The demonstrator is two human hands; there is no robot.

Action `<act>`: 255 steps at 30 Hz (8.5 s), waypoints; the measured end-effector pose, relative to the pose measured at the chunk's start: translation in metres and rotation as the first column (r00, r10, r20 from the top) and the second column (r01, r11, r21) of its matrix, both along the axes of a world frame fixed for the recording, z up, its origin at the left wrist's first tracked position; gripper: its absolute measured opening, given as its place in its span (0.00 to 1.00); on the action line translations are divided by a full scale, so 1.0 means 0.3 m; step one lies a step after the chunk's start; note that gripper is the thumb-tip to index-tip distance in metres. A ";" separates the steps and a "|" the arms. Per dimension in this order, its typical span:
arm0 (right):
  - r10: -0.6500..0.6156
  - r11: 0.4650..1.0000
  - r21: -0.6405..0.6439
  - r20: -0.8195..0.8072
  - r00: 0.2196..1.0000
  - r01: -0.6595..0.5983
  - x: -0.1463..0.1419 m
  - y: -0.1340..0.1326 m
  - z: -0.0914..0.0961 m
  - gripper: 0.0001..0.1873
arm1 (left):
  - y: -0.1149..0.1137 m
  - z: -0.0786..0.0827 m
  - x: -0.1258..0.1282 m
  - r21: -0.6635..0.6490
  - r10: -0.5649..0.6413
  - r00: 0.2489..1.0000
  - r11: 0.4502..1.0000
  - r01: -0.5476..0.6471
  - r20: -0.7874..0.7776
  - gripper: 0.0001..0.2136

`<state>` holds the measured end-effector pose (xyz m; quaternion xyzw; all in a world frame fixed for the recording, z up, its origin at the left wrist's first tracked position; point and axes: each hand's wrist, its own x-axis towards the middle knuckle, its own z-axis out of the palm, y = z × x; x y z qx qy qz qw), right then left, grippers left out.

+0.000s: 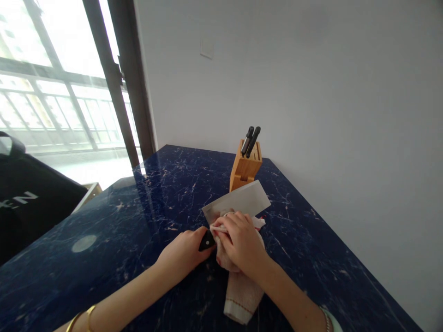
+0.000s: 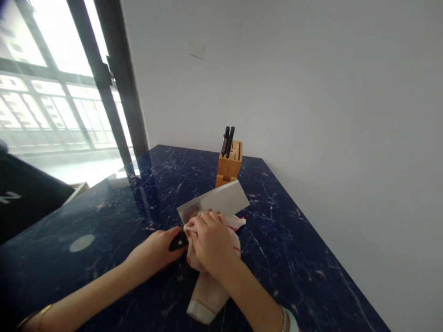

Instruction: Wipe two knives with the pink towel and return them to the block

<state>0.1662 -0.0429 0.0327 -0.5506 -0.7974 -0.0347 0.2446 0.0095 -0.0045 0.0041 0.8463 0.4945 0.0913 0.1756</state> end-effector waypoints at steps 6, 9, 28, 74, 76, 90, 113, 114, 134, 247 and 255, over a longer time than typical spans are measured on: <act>0.055 0.998 -0.049 0.090 0.994 -0.051 -0.006 -0.011 0.008 0.02 | -0.005 -0.001 -0.003 0.034 -0.013 0.999 0.999 0.014 -0.034 0.10; 0.020 1.000 -0.023 0.081 0.997 -0.018 0.011 -0.003 0.008 0.01 | 0.000 -0.008 -0.004 0.037 -0.004 1.000 0.999 0.005 -0.027 0.11; -0.181 0.981 0.092 0.092 0.979 0.172 0.061 0.039 -0.009 0.05 | 0.010 -0.019 -0.003 0.050 0.008 1.000 0.999 -0.008 -0.010 0.12; -0.321 0.911 0.200 -0.207 0.924 0.361 0.262 0.125 -0.036 0.12 | 0.000 -0.004 0.000 0.023 0.006 0.997 1.000 -0.005 -0.077 0.12; -0.239 0.946 0.179 -0.172 0.956 0.269 0.219 0.119 -0.039 0.11 | 0.000 -0.003 -0.001 0.018 0.006 0.998 1.000 -0.005 -0.067 0.12; -0.332 0.922 0.117 -0.254 0.909 0.369 0.258 0.113 -0.031 0.09 | 0.004 -0.011 -0.002 0.017 0.017 1.000 1.000 -0.017 -0.009 0.12; -0.008 0.998 0.060 -0.081 0.997 0.013 0.011 0.012 -0.001 0.06 | -0.007 -0.017 0.028 0.023 -0.007 0.999 1.000 0.007 0.039 0.09; -0.042 0.996 0.079 -0.107 0.993 0.051 0.031 0.023 0.000 0.07 | -0.012 -0.014 0.030 0.029 -0.009 1.000 1.000 0.009 0.017 0.10; -0.087 0.970 0.184 -0.346 0.934 0.159 0.135 0.084 0.000 0.09 | -0.027 -0.008 0.024 0.085 -0.063 0.994 0.994 0.070 -0.086 0.11; -0.018 0.989 0.146 -0.019 1.000 0.021 -0.018 0.007 -0.013 0.05 | 0.006 0.011 0.003 0.039 0.126 0.945 0.989 -0.144 0.303 0.05; 0.014 0.992 0.129 -0.057 0.998 -0.006 -0.040 0.006 0.010 0.08 | 0.009 -0.003 0.002 0.061 0.074 0.951 0.994 -0.096 0.301 0.05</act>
